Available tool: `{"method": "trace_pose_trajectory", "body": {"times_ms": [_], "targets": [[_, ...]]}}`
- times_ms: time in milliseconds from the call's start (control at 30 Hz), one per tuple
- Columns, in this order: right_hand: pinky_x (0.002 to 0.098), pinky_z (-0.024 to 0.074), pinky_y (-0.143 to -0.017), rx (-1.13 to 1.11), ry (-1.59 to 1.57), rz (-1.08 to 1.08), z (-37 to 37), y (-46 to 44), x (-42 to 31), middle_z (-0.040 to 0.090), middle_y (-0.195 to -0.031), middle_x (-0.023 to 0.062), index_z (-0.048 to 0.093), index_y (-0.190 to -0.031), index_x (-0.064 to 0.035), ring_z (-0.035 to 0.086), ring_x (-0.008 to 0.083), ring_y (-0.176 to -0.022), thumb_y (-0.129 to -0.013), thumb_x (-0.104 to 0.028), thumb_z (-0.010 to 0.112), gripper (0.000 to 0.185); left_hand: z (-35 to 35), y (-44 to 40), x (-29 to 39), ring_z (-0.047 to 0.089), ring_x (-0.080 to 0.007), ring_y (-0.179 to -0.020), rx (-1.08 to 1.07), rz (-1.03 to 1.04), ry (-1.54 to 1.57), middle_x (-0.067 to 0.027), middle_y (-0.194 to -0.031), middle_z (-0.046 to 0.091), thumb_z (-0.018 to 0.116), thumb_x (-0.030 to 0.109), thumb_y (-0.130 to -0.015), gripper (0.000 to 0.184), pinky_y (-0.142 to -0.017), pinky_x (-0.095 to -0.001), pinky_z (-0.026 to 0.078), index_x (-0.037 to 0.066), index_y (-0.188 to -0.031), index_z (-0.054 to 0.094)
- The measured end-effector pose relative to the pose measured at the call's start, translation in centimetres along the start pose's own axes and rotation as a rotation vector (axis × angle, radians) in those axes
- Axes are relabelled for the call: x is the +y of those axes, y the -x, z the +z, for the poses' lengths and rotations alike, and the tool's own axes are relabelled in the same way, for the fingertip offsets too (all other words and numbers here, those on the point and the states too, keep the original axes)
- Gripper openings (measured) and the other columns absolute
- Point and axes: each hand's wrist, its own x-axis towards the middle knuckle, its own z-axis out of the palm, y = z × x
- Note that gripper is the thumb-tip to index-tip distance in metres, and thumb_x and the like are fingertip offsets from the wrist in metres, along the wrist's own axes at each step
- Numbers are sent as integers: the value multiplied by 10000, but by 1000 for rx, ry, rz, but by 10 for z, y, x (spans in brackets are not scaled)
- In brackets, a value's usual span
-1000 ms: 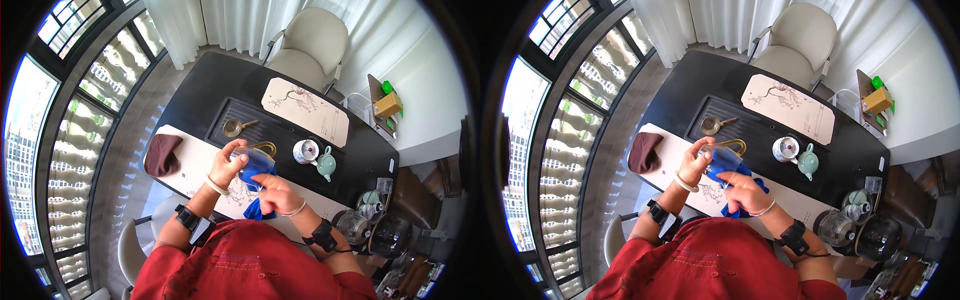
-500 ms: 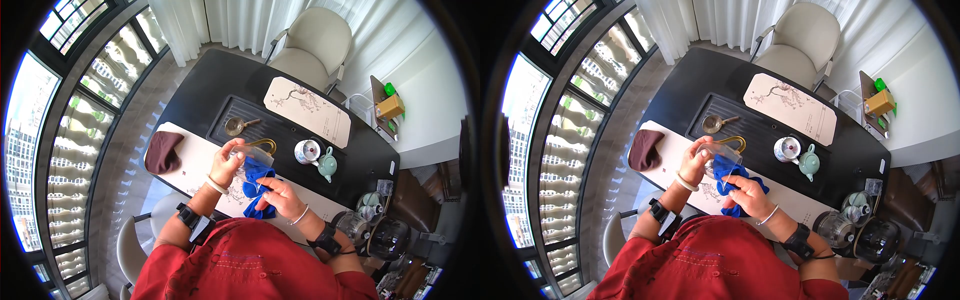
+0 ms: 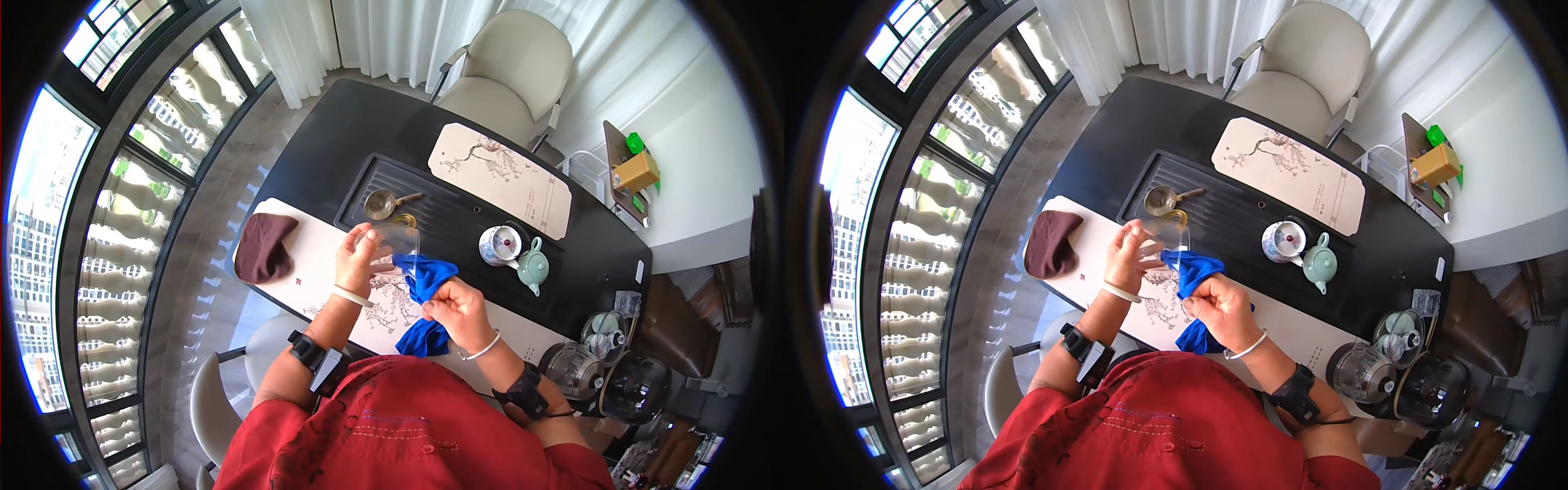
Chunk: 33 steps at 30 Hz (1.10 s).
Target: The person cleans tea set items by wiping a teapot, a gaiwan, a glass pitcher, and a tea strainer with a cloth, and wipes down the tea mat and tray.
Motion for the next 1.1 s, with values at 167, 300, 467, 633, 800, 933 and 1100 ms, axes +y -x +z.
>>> {"method": "trace_pose_trajectory", "body": {"times_ms": [167, 300, 467, 633, 800, 933, 1100], "targets": [[195, 475, -570, 13, -94, -43, -7, -18, -13, 582, -706, 22, 567, -807, -13, 559, 61, -604, -848, -63, 603, 74, -10, 7, -1, 599, -295, -888, -130, -153, 43, -110, -1007, 541, 613, 400, -834, 539, -614, -415, 556, 64, -1207, 417], [181, 421, -490, -17, -65, 5, -7, -36, -3, 565, -672, 2, 569, -797, -23, 523, 46, -542, -852, -95, 607, 99, 1, 17, 0, 610, -232, -847, -200, -161, 26, -109, -1004, 567, 672, 309, -805, 536, -623, -370, 554, 37, -1203, 437], [175, 403, -470, 68, -108, 181, -23, -39, 24, 552, -660, -11, 562, -791, -39, 501, 50, -502, -864, -137, 601, 128, -10, 25, 14, 596, -143, -834, -372, -52, -206, -46, -933, 575, 735, 288, -760, 551, -710, -278, 507, 40, -1172, 467], [250, 478, -497, -245, 185, 577, -29, -7, 40, 592, -707, 71, 576, -858, -12, 599, 126, -564, -839, -129, 588, 119, -41, 13, -8, 581, -367, -959, -198, -35, 304, -152, -1098, 545, 549, 567, -806, 613, -685, -497, 535, 116, -1207, 441], [316, 524, -633, -24, 717, -107, -20, -6, -4, 506, -1175, 160, 432, -1260, -63, 630, 235, -730, -711, -164, 704, 621, -28, 13, 11, 568, -314, -951, -189, -118, 88, -88, -1066, 533, 534, 518, -842, 536, -682, -457, 509, 122, -1191, 438], [302, 518, -582, -184, 757, -69, -28, -21, 1, 578, -1080, 156, 424, -1271, -53, 626, 213, -624, -713, -141, 708, 632, -7, 17, -17, 597, -303, -896, -227, -199, 91, -94, -1027, 545, 562, 438, -861, 469, -616, -427, 535, 120, -1184, 445], [337, 517, -594, -172, 687, -28, -50, -47, 0, 653, -713, 128, 532, -1125, -23, 655, 265, -642, -756, -139, 663, 408, 14, 13, -50, 559, -275, -948, -258, -256, 346, -56, -1026, 529, 566, 455, -853, 420, -653, -434, 535, 160, -1131, 456]]}}
